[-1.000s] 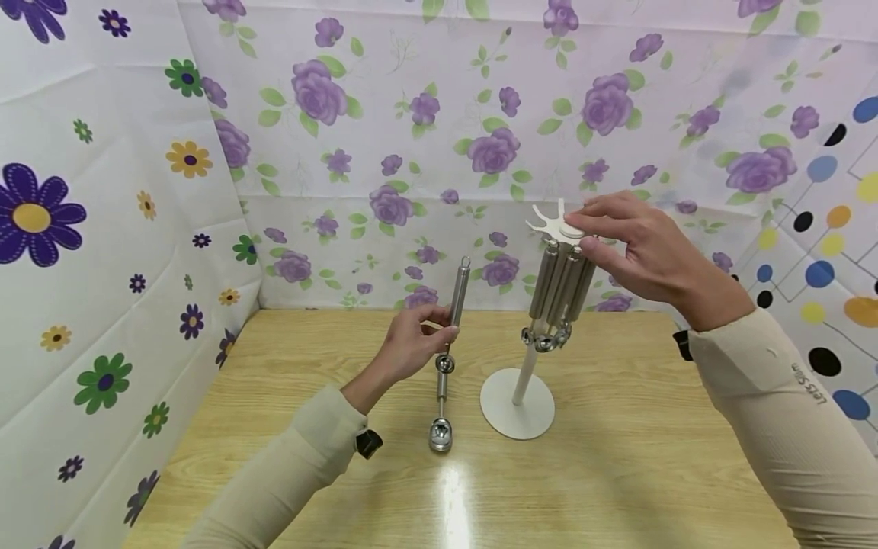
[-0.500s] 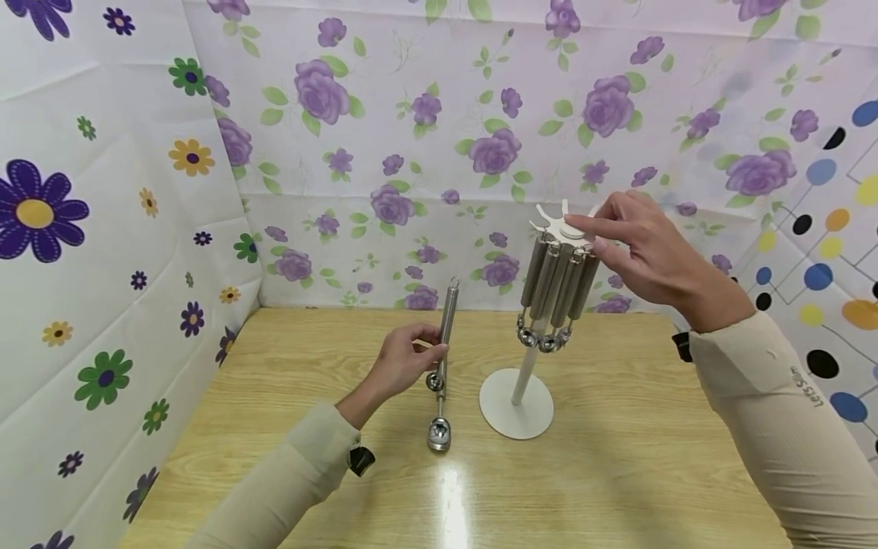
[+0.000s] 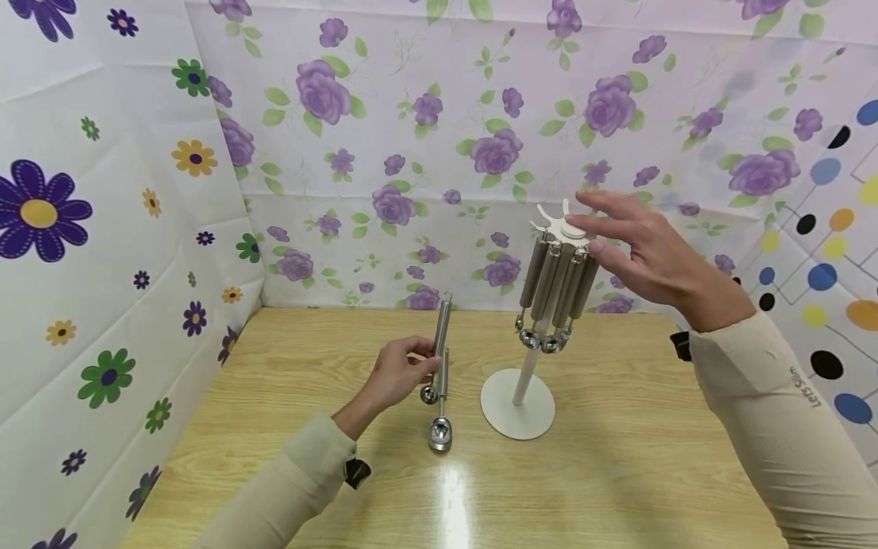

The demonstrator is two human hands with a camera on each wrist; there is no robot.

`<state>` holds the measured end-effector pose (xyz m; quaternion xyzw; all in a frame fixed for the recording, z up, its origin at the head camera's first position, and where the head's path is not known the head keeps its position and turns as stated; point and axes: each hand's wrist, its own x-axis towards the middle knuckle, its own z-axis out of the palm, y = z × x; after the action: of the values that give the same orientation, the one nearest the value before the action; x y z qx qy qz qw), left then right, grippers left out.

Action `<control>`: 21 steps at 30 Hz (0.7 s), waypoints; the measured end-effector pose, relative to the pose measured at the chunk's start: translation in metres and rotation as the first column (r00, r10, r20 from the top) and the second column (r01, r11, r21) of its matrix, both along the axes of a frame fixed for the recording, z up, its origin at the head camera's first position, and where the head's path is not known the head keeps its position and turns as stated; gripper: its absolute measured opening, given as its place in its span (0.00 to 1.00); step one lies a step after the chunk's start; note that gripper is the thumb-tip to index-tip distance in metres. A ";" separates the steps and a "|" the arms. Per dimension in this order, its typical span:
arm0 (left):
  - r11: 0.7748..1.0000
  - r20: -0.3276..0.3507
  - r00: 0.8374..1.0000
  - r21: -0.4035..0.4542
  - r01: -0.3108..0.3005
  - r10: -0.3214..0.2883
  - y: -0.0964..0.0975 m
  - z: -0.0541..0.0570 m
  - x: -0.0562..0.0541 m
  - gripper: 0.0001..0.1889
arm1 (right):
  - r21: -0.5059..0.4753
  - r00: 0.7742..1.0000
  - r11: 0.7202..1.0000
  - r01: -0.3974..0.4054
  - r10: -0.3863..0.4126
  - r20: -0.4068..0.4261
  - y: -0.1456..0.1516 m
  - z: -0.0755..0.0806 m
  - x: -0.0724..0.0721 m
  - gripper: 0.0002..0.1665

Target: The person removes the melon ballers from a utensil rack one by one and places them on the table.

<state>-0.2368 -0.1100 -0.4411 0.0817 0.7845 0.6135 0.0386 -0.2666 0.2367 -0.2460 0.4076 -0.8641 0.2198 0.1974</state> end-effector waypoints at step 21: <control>0.999 0.016 0.999 -0.021 -0.041 0.042 -0.010 -0.011 0.005 0.11 | -0.097 0.998 0.993 -0.070 0.070 0.005 0.004 -0.002 -0.010 0.23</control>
<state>-0.2319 -0.1204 -0.4525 0.0600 0.7920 0.6067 0.0330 -0.2764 0.2404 -0.2485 0.4268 -0.8384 0.2696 0.2056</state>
